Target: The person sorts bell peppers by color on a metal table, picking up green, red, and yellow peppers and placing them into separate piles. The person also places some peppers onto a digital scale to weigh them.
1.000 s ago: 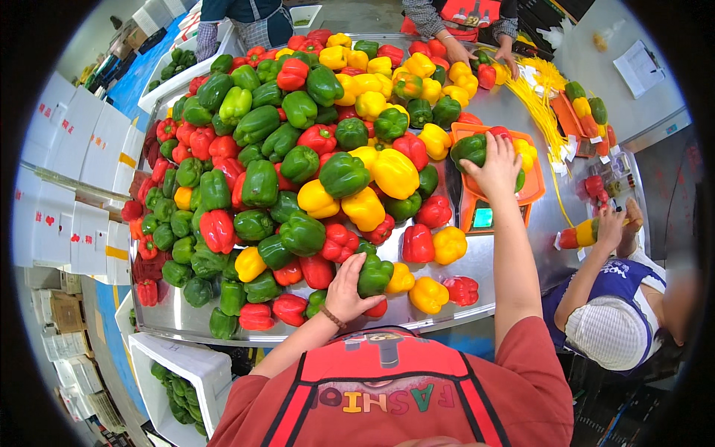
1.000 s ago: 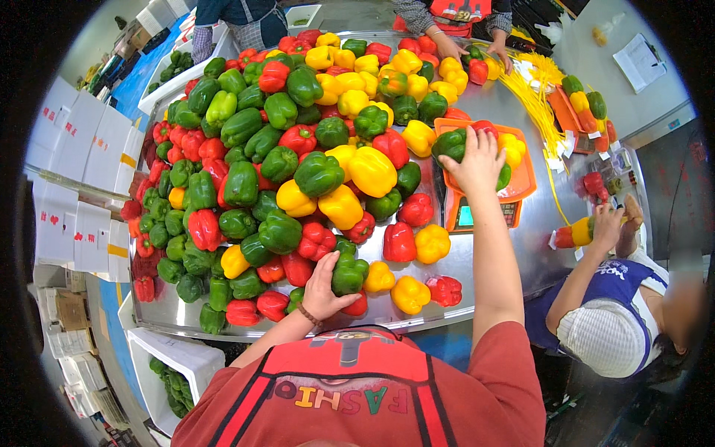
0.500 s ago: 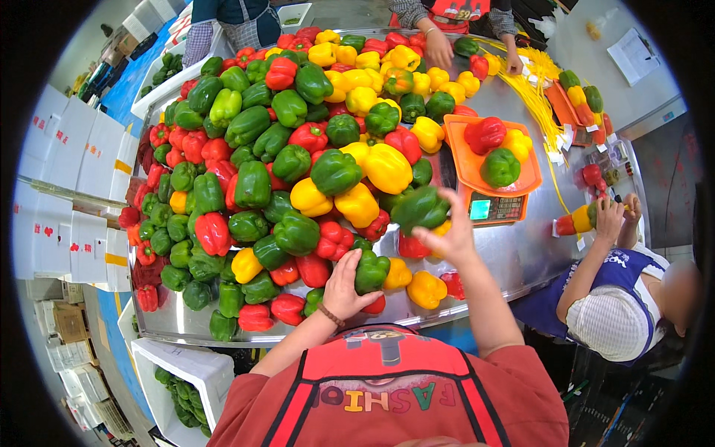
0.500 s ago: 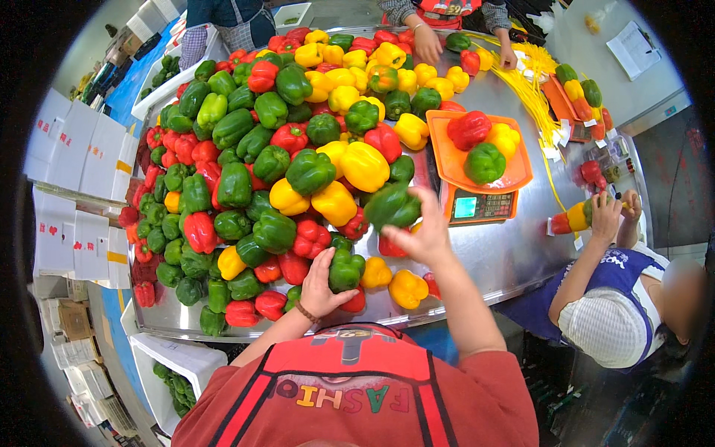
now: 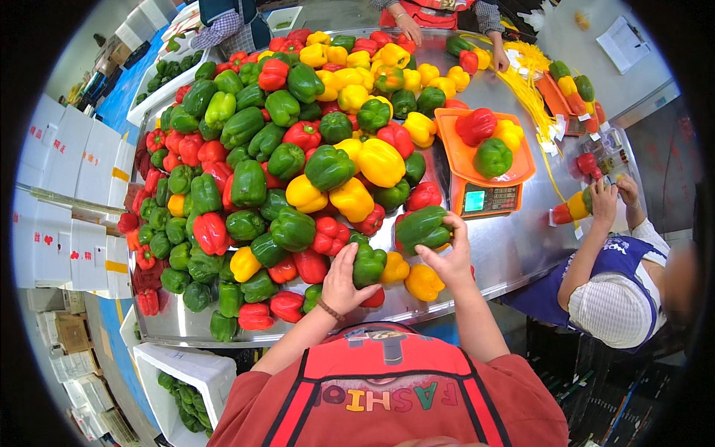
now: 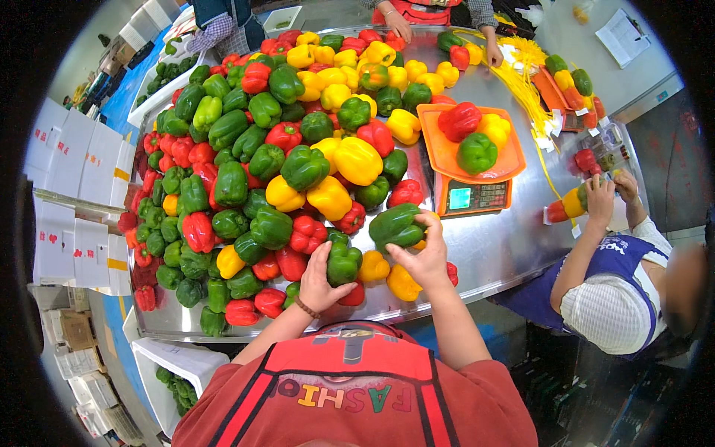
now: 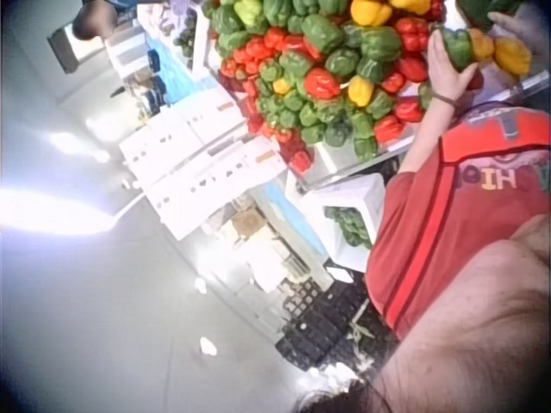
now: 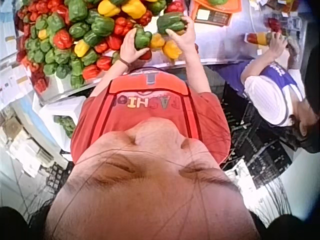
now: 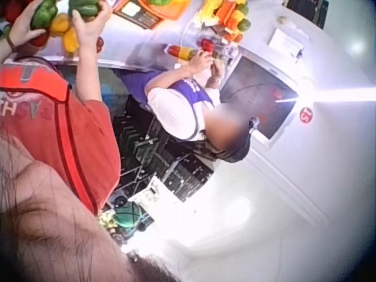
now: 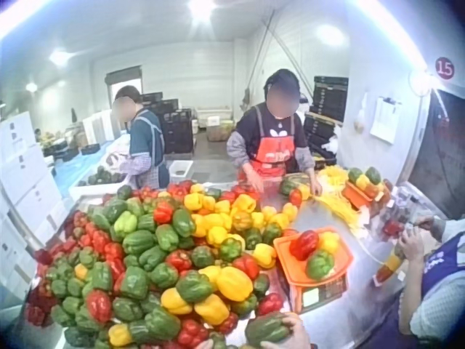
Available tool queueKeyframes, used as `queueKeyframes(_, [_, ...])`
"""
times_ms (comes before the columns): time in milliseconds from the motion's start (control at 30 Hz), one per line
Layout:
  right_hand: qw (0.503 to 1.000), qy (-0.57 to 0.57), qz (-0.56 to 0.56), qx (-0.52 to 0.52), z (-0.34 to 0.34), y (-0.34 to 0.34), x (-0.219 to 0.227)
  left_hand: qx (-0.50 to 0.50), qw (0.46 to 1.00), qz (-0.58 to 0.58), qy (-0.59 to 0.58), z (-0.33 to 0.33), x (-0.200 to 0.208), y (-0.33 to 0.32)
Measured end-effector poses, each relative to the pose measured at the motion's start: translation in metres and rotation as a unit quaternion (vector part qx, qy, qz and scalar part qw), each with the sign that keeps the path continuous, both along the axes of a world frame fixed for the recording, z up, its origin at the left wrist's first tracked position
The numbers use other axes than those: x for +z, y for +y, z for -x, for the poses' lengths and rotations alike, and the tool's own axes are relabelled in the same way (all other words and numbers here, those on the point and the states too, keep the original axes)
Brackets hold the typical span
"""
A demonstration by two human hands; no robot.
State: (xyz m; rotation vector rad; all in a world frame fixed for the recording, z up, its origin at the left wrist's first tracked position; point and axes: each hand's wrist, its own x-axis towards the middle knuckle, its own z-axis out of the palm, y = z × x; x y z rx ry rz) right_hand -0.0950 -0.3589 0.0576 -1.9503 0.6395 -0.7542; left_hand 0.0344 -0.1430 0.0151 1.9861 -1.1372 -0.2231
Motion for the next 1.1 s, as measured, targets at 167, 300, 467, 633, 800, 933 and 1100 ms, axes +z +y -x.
queueKeyframes(167, [0.999, 0.002, 0.022, -0.047, 0.013, -0.016, 0.011, -0.003, 1.000, 0.002, 0.004, -0.001, -0.001, 0.001])
queueKeyframes(300, [0.986, 0.049, 0.072, -0.141, 0.040, -0.044, 0.009, -0.002, 1.000, -0.004, 0.014, 0.000, 0.001, 0.003])
queueKeyframes(467, [0.923, 0.196, 0.141, -0.298, 0.092, -0.085, -0.031, -0.008, 1.000, 0.007, 0.015, 0.000, 0.001, 0.001])
queueKeyframes(633, [0.898, 0.265, 0.247, -0.251, 0.101, -0.123, -0.053, -0.013, 0.999, 0.037, 0.022, -0.002, -0.002, 0.007])
queueKeyframes(800, [0.928, 0.118, 0.292, -0.199, 0.030, -0.153, 0.005, -0.009, 0.996, 0.092, -0.002, 0.002, 0.023, 0.032])
queueKeyframes(933, [0.929, 0.129, 0.279, -0.207, -0.016, -0.188, 0.005, 0.038, 0.994, 0.094, -0.041, -0.007, 0.021, 0.058])
queueKeyframes(1100, [0.933, 0.157, 0.236, -0.220, -0.035, -0.211, -0.008, 0.062, 0.996, -0.026, -0.051, -0.012, 0.004, 0.084])
